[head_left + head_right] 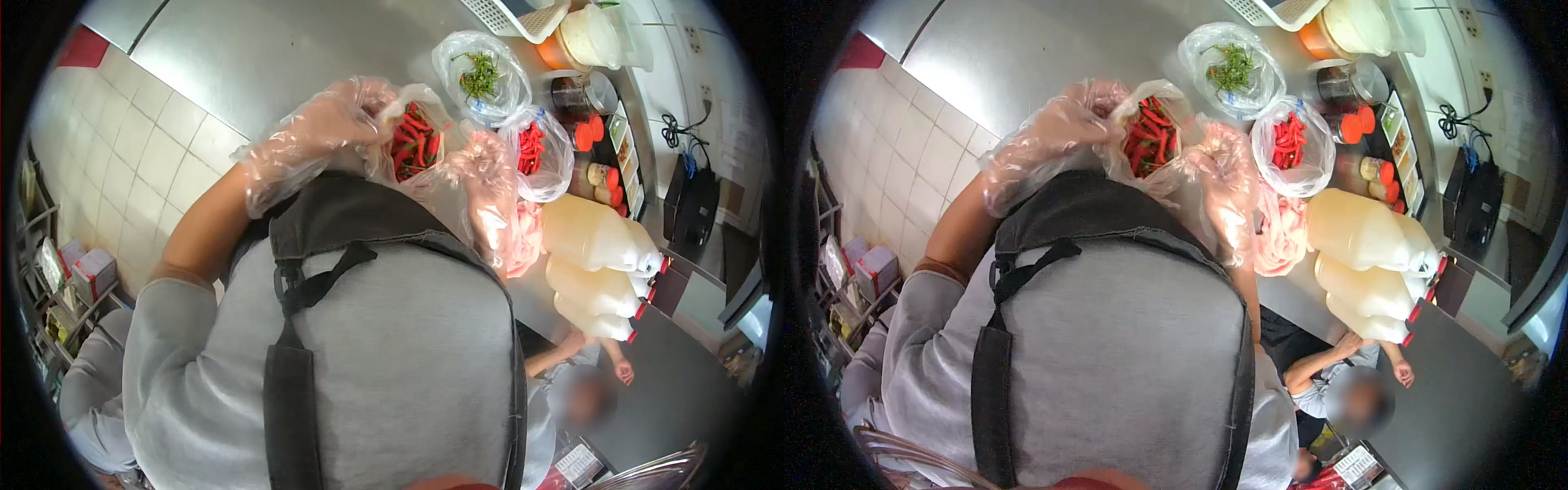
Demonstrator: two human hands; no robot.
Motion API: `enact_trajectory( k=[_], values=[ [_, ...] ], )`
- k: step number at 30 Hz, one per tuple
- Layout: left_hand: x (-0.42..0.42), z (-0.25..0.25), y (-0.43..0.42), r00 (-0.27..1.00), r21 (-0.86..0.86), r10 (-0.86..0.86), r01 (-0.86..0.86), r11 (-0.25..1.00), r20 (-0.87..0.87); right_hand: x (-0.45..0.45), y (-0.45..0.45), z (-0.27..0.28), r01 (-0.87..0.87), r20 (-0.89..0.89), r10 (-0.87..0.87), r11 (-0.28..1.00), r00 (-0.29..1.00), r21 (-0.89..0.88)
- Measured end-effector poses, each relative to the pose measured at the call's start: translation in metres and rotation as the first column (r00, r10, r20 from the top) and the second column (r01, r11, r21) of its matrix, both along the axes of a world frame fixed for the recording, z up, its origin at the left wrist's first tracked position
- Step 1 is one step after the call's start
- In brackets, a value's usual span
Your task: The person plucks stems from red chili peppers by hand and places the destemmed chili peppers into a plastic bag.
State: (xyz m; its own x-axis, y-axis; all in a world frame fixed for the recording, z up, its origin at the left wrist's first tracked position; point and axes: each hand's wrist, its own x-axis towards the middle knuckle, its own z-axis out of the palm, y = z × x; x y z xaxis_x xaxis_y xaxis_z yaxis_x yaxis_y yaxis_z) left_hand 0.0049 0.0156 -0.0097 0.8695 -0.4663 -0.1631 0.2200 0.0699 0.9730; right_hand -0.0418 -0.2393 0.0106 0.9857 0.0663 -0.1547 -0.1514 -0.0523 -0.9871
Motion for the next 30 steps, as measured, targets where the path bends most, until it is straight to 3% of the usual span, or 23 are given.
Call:
enact_trajectory(
  k=[1,3,4,5,7,8,9,10,11,12,13,14,16,17,18,19,22,23,25,26,28,29,30],
  values=[
    [-0.003,0.003,0.001,1.000,0.000,-0.005,0.005,1.000,-0.018,0.000,0.003,0.006,0.005,-0.018,-0.005,1.000,1.000,0.000],
    [-0.008,0.004,0.004,0.983,-0.214,0.039,-0.077,0.974,-0.177,0.002,0.009,0.014,0.017,0.057,-0.011,0.994,0.998,-0.108],
    [0.002,-0.002,0.007,0.997,0.098,0.021,-0.014,0.995,-0.072,0.004,0.010,0.014,0.023,0.063,-0.016,0.994,0.998,-0.103],
    [0.005,0.000,0.007,0.998,0.100,0.022,-0.016,0.995,-0.064,0.008,0.011,0.015,0.035,0.208,0.034,0.948,0.977,-0.316],
    [0.006,0.006,0.004,1.000,0.338,0.007,-0.007,0.941,-0.001,0.014,0.013,0.018,0.144,0.425,0.221,0.725,0.878,-0.674],
    [0.003,0.012,0.001,1.000,0.338,0.009,-0.005,0.941,-0.012,0.014,0.018,0.021,0.107,0.366,0.244,0.687,0.898,-0.719],
    [0.001,0.022,-0.003,0.994,0.346,0.094,-0.108,0.932,0.057,0.012,0.020,0.014,0.101,0.358,0.243,0.688,0.901,-0.719],
    [0.001,0.029,-0.006,0.975,0.347,0.177,-0.213,0.914,0.133,0.013,0.022,0.003,0.089,0.311,0.278,0.599,0.909,-0.795],
    [0.005,0.024,-0.008,0.975,0.348,0.177,-0.213,0.913,0.134,0.017,0.024,-0.004,0.078,0.263,0.308,0.502,0.915,-0.861],
    [0.012,0.015,-0.009,0.925,0.452,0.069,-0.247,0.857,0.374,0.024,0.026,-0.006,-0.022,0.125,0.254,0.507,0.959,-0.861],
    [0.017,0.009,-0.011,0.819,0.535,-0.066,-0.309,0.786,0.571,0.026,0.027,-0.002,-0.026,0.124,0.261,0.505,0.957,-0.863],
    [0.019,0.011,-0.013,0.822,0.534,-0.056,-0.314,0.785,0.567,0.027,0.028,0.005,-0.042,0.088,0.196,0.575,0.977,-0.817],
    [0.027,0.020,-0.020,0.716,0.632,-0.289,-0.266,0.728,0.635,0.027,0.028,0.011,-0.059,0.041,0.141,0.640,0.989,-0.766],
    [0.031,0.017,-0.022,0.719,0.631,-0.285,-0.269,0.728,0.634,0.027,0.027,0.013,-0.071,0.007,0.088,0.847,0.996,-0.527],
    [0.035,0.012,-0.025,0.723,0.638,-0.322,-0.209,0.741,0.612,0.026,0.025,0.015,-0.054,-0.044,0.045,0.970,0.998,-0.237],
    [0.038,0.008,-0.027,0.722,0.642,-0.361,-0.148,0.753,0.590,0.026,0.024,0.016,-0.054,-0.044,0.044,0.969,0.998,-0.239],
    [0.040,0.003,-0.026,0.797,0.487,-0.226,-0.097,0.868,0.561,0.028,0.026,0.018,0.048,-0.087,-0.034,0.986,0.996,0.163],
    [0.045,0.003,-0.026,0.798,0.485,-0.225,-0.095,0.869,0.559,0.028,0.026,0.023,0.049,-0.090,-0.035,0.986,0.995,0.160],
    [0.055,0.005,-0.024,0.886,0.488,-0.220,-0.008,0.873,0.408,0.025,0.030,0.035,0.036,-0.162,-0.065,0.984,0.985,-0.175],
    [0.054,0.003,-0.024,0.887,0.488,-0.219,-0.009,0.873,0.407,0.025,0.033,0.029,0.034,-0.163,-0.063,0.984,0.985,-0.175],
    [0.050,-0.008,-0.027,0.980,0.239,-0.017,-0.032,0.971,0.200,0.024,0.032,0.002,0.093,0.165,-0.043,0.948,0.985,-0.304],
    [0.052,-0.012,-0.028,0.980,0.237,-0.017,-0.032,0.971,0.199,0.025,0.024,-0.010,0.093,0.164,-0.044,0.948,0.985,-0.305],
    [0.057,-0.018,-0.029,0.994,0.168,-0.010,-0.009,0.986,0.107,0.027,0.013,-0.021,0.132,0.301,0.112,0.718,0.947,-0.683]
  ],
)
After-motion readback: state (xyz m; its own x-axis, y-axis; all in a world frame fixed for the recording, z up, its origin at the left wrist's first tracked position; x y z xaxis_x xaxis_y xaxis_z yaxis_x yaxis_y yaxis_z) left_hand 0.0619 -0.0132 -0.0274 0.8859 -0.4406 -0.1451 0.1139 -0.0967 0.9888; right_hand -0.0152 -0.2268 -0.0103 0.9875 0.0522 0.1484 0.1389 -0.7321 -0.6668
